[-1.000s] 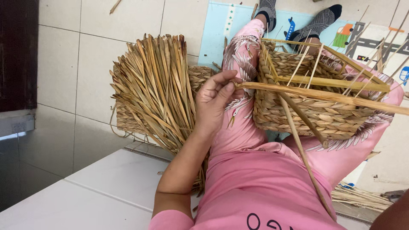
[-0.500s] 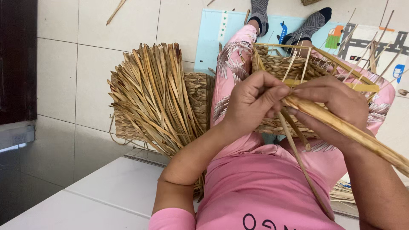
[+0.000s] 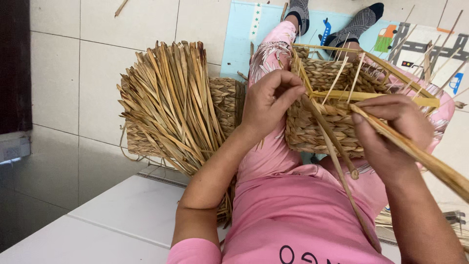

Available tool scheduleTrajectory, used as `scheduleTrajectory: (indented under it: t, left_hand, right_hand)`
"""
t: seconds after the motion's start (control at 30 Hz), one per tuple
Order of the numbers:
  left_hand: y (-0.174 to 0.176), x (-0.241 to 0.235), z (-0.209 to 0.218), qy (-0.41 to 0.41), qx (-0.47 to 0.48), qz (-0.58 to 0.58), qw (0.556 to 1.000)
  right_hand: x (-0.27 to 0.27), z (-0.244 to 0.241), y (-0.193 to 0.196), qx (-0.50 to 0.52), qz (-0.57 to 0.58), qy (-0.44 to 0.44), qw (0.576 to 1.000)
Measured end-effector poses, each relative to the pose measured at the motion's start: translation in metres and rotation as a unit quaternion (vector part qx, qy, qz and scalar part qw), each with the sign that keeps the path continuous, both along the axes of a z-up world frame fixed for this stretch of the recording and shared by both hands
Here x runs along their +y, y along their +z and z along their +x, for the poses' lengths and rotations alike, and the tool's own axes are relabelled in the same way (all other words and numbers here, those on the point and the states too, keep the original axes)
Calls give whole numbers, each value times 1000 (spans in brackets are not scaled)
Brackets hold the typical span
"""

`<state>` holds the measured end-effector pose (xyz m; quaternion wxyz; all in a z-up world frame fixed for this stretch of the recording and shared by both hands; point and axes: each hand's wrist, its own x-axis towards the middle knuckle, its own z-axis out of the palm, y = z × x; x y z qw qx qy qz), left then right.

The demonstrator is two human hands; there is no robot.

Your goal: The person sits on the floor and weaves a rectangular basket using dried palm leaves. They interlace the leaves through a wooden frame, pulling them tight to form the basket's walls. The person occasionally reaches for more leaves from a pile beside them.

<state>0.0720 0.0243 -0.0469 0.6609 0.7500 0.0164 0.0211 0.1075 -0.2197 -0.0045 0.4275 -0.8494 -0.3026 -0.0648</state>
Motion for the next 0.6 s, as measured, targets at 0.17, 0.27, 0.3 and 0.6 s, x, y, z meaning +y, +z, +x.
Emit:
scheduleTrajectory:
  t: [0.17, 0.27, 0.3, 0.6]
  left_hand:
    - [-37, -22, -14, 4, -121, 185, 975]
    - [-60, -25, -24, 80, -58, 34, 994]
    - [-66, -27, -24, 108, -19, -60, 992]
    - [-83, -43, -31, 185, 47, -344, 919]
  right_hand:
    - [11, -8, -34, 6, -31, 18, 999]
    - [25, -11, -40, -24, -57, 24, 998]
    - [29, -9, -41, -37, -69, 24, 997]
    - [48, 1, -52, -166, -115, 35, 979]
